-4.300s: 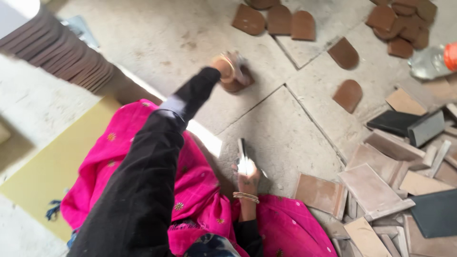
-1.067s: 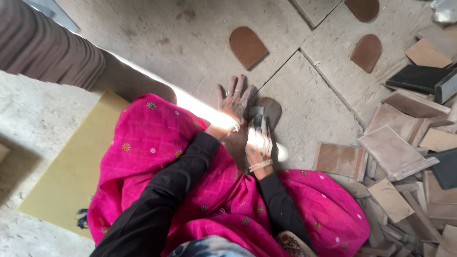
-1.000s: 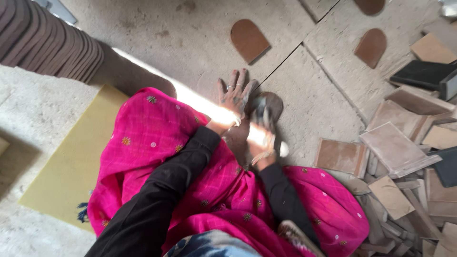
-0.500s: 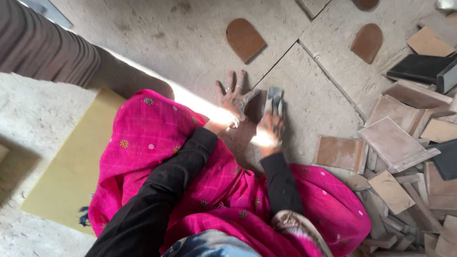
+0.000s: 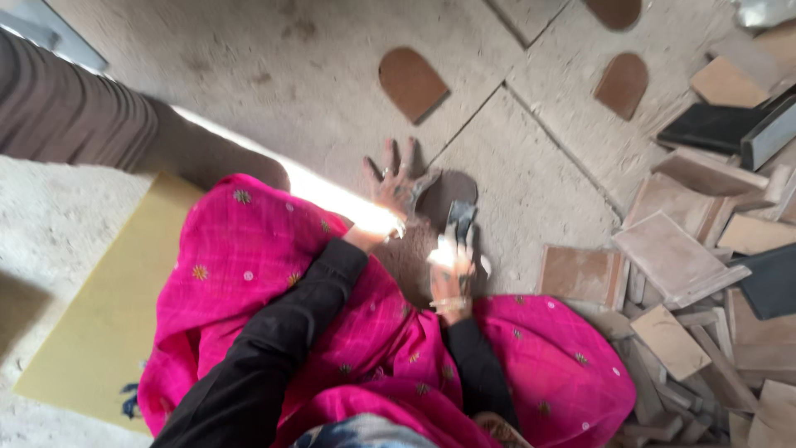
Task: The person sits on the floor and smooths the edges of small ceramic tile pieces by rubbing them with a handheld abrasive block. They finish one piece, set it aside with completed tiles, and pick up the next rough piece to rub its surfaces and edges.
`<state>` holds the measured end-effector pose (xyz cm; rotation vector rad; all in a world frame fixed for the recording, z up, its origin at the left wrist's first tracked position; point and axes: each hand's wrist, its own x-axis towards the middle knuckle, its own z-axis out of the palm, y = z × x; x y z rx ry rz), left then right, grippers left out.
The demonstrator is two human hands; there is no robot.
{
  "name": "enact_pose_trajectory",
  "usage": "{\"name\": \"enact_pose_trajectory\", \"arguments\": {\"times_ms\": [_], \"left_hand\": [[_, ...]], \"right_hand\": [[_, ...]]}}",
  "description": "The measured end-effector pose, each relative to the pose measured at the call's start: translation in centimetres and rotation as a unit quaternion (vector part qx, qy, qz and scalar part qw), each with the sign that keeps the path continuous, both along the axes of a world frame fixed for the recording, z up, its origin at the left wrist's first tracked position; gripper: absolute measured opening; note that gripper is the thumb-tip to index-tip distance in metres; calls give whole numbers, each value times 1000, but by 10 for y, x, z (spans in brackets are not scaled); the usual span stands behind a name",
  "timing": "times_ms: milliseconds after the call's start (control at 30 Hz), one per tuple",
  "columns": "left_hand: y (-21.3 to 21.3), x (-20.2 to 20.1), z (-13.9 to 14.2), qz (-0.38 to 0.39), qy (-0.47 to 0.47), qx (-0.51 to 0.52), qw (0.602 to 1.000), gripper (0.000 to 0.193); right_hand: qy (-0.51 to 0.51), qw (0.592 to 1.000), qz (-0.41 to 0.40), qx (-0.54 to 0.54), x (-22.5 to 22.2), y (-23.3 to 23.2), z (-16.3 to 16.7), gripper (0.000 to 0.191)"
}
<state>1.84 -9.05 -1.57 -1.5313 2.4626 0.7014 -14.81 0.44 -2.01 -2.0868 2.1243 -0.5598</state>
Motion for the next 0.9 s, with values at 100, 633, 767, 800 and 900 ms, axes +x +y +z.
{"name": "enact_pose_trajectory", "arguments": {"times_ms": [100,633,767,800,900], "left_hand": [[1,-3,-1,5,35,-63,997,106],[-10,7,8,57,44,-76,994,122],[-5,10,9,77,116,-117,983,125],[-4,11,11,82,130,-106,982,126],[-5,14,17,89,151,-86,981,127]], "right_hand": [[15,1000,1,16,-2,7,-14,58],[106,976,176,80,22,-19,69,65],[65,962,222,142,16,-27,58,77],[74,965,179,176,14,-29,53,61],[86,976,137,147,7,-31,35,40]]}}
